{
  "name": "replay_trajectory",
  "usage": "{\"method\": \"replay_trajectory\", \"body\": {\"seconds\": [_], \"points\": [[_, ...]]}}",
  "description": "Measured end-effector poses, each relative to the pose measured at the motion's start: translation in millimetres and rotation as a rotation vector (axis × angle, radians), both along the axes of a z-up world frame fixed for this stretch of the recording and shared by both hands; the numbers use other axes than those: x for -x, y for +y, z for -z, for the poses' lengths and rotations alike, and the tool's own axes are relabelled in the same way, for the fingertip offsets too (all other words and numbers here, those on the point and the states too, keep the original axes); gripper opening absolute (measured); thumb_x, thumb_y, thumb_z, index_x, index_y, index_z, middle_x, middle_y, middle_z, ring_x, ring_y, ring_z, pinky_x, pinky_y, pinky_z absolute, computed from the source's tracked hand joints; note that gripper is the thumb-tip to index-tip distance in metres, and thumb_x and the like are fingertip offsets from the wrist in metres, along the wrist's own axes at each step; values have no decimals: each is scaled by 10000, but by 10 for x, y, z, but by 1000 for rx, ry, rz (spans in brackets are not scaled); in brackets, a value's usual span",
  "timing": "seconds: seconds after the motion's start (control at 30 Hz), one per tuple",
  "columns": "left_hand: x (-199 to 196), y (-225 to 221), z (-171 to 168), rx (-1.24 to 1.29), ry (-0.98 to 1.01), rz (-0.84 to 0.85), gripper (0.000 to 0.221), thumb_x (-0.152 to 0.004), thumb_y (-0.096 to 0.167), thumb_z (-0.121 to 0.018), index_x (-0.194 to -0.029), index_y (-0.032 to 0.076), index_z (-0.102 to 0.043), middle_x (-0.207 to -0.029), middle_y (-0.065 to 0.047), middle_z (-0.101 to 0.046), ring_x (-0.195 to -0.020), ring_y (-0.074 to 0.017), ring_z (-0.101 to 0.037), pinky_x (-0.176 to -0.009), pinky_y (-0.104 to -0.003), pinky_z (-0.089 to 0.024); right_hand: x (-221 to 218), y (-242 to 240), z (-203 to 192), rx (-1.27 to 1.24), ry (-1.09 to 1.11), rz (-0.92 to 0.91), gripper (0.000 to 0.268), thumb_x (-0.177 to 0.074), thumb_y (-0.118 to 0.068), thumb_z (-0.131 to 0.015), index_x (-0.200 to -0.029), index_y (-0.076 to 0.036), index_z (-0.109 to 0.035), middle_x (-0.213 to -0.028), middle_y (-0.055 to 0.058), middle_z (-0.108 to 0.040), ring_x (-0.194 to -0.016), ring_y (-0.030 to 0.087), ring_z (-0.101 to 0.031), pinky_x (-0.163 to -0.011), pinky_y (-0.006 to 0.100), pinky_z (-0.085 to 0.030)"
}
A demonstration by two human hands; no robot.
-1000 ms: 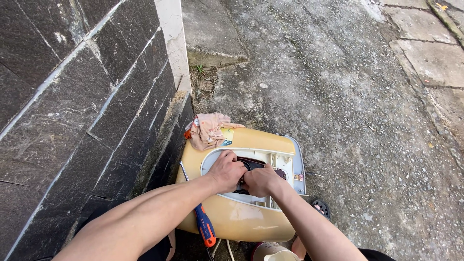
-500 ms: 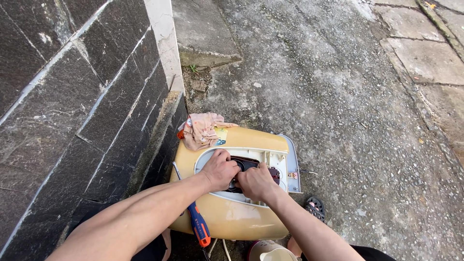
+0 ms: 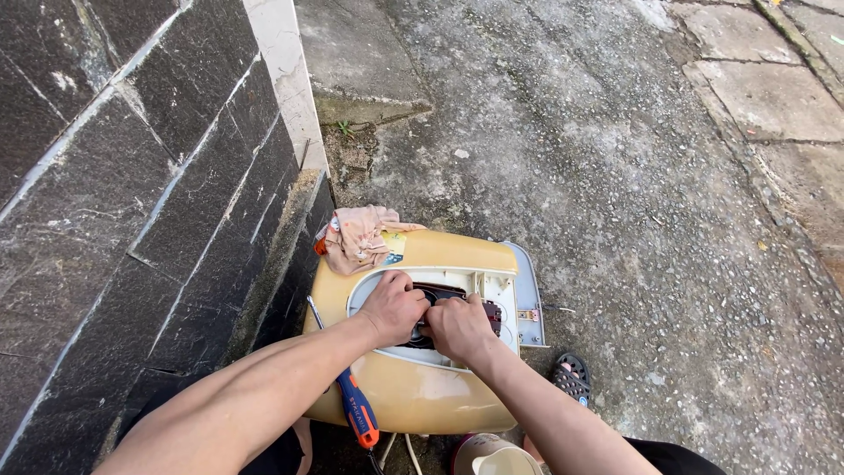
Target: Repairing the internal components and wiring of a small appliance
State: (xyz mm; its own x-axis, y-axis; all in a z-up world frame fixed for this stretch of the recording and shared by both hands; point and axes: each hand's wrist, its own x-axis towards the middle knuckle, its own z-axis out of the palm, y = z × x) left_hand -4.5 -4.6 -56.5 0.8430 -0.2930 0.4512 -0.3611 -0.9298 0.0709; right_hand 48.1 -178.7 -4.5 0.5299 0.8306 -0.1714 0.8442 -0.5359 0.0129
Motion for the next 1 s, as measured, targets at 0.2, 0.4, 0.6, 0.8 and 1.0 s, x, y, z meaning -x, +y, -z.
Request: {"method": "replay_trajectory", "body": {"seconds": [0.2,0.4,0.6,0.8,1.0], "points": [[21,-15,-185,-21,144,-10,116,-671,259,-715,-756,203,-658,-790,58,-636,-903,-222,-569,-927,-456,-419,-96,-54,-447,-72,194,81,396,-804,-439,-816,-1039,-136,-716,-994,57,-644,-973,325,-679,-839,460,-538],[43,20,-451,69,310,-22,177,-764,383,-766,-780,228,-681,-906,76,-537,-943,-239,-536,-856,-453,-453,-97,-176,-727,-23,166,-24,254,-800,-365,-839,-982,-219,-739,-1008,5,-624,-996,266,-676,-843,401,-549],[15,31,-285,46,305,59,162,-817,375,-735,-801,223,-679,-937,66,-573,-962,-229,-556,-822,-415,-463,5,-199,-1109,105,216,10,166,-879,-350,-785,-1003,-239,-782,-997,23,-678,-982,264,-708,-862,406,-577],[24,88,-178,81,252,81,212,-856,437,-705,-803,237,-662,-892,62,-565,-973,-213,-543,-838,-406,-412,-214,-194,-1008,81,236,93,151,-904,-372,-736,-1006,-271,-785,-956,-3,-698,-931,234,-737,-837,398,-601],[-7,97,-55,6,215,99,202,-851,461,-694,-791,273,-650,-904,102,-573,-974,-184,-513,-854,-397,-389,-223,-45,-677,-45,93,50,190,-827,-364,-774,-938,-210,-764,-883,19,-677,-875,280,-733,-768,440,-621]]}}
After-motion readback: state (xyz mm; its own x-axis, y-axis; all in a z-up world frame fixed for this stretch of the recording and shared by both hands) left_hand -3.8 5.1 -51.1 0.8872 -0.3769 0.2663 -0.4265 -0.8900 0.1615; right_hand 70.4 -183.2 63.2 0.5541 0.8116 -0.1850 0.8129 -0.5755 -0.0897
